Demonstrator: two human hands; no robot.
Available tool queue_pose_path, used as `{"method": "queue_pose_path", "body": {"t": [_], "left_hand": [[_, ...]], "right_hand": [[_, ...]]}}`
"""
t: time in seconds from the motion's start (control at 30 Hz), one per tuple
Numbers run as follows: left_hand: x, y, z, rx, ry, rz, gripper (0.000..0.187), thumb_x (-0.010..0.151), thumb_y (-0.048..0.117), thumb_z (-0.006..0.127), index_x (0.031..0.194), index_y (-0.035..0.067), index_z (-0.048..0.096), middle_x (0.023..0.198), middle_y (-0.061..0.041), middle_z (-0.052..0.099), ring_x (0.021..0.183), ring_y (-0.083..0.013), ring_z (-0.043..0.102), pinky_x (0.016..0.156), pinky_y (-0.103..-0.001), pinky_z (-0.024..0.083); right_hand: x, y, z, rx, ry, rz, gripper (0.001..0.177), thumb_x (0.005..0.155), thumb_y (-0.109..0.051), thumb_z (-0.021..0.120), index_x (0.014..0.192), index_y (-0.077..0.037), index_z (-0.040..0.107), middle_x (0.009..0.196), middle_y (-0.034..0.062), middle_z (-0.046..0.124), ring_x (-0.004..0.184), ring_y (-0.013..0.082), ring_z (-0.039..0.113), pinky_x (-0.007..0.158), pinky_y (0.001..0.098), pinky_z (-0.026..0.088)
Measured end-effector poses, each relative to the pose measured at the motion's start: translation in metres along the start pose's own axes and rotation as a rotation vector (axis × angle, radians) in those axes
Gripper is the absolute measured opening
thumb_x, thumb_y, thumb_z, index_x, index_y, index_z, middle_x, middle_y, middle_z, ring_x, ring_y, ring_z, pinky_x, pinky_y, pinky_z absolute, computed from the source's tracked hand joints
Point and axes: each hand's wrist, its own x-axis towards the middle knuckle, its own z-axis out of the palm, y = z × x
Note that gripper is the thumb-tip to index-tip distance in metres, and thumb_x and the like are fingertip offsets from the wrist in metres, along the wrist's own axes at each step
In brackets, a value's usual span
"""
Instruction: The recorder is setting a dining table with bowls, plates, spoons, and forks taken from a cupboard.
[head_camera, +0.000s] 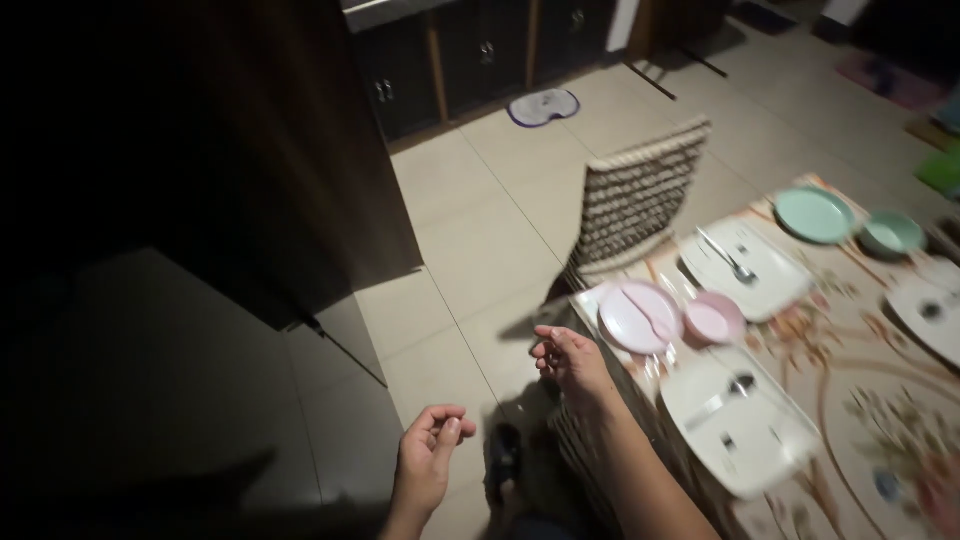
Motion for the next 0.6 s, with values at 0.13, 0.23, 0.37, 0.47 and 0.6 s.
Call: {"method": "queue_pose_path", "body": {"t": [0.13,0.23,0.37,0.47,0.6], "left_hand": [[0.103,0.01,0.002,-0.007,0.049,0.009,0.023,0.099,0.02,0.059,0.11,0.001,0.068,0.092,-0.009,0.077,0.087,-0.0141,0.069,0.085,-0.03,0.056],[0.183,0.038,0.003,0.026,0.06,0.019,0.023,0.098,0.02,0.059,0.11,0.001,0.069,0.092,-0.009,0.078,0.087,-0.0143,0.07,0.085,-0.03,0.056],[0.266,0.06,-0.006,0.015,0.071,0.034,0.024,0.098,0.019,0.059,0.111,0.001,0.067,0.093,-0.009,0.077,0.089,-0.0147,0.071,0.087,-0.03,0.056],[0.331,0.05,-0.022,-0.013,0.108,0.025,0.025,0.098,0.019,0.059,0.113,0.001,0.067,0.094,-0.009,0.077,0.089,-0.0155,0.071,0.086,-0.03,0.055],[0.424,0.031,-0.038,-0.038,0.121,-0.071,0.029,0.098,0.02,0.058,0.119,0.001,0.064,0.106,-0.011,0.077,0.092,-0.0173,0.072,0.083,-0.032,0.055]], "right_hand": [[0.095,-0.036,0.011,0.104,-0.042,0.088,0.032,0.103,-0.028,0.055,0.123,-0.003,0.062,0.085,0.0064,0.068,0.073,0.0152,0.062,0.069,0.0329,0.052],[0.183,-0.069,0.027,-0.016,-0.114,0.006,0.035,0.102,-0.026,0.055,0.122,0.002,0.064,0.085,0.01,0.07,0.073,0.0169,0.063,0.071,0.0315,0.052],[0.266,-0.104,0.057,-0.053,-0.184,-0.011,0.033,0.103,-0.024,0.056,0.12,0.003,0.064,0.084,0.0104,0.069,0.072,0.0177,0.062,0.068,0.0314,0.05],[0.327,-0.126,0.076,-0.073,-0.239,-0.006,0.032,0.104,-0.023,0.054,0.12,0.003,0.064,0.085,0.0101,0.069,0.073,0.0178,0.061,0.069,0.0318,0.05],[0.397,-0.159,0.097,-0.116,-0.226,0.02,0.032,0.104,-0.022,0.052,0.119,0.003,0.063,0.086,0.0095,0.068,0.073,0.0174,0.061,0.071,0.0324,0.051]]}}
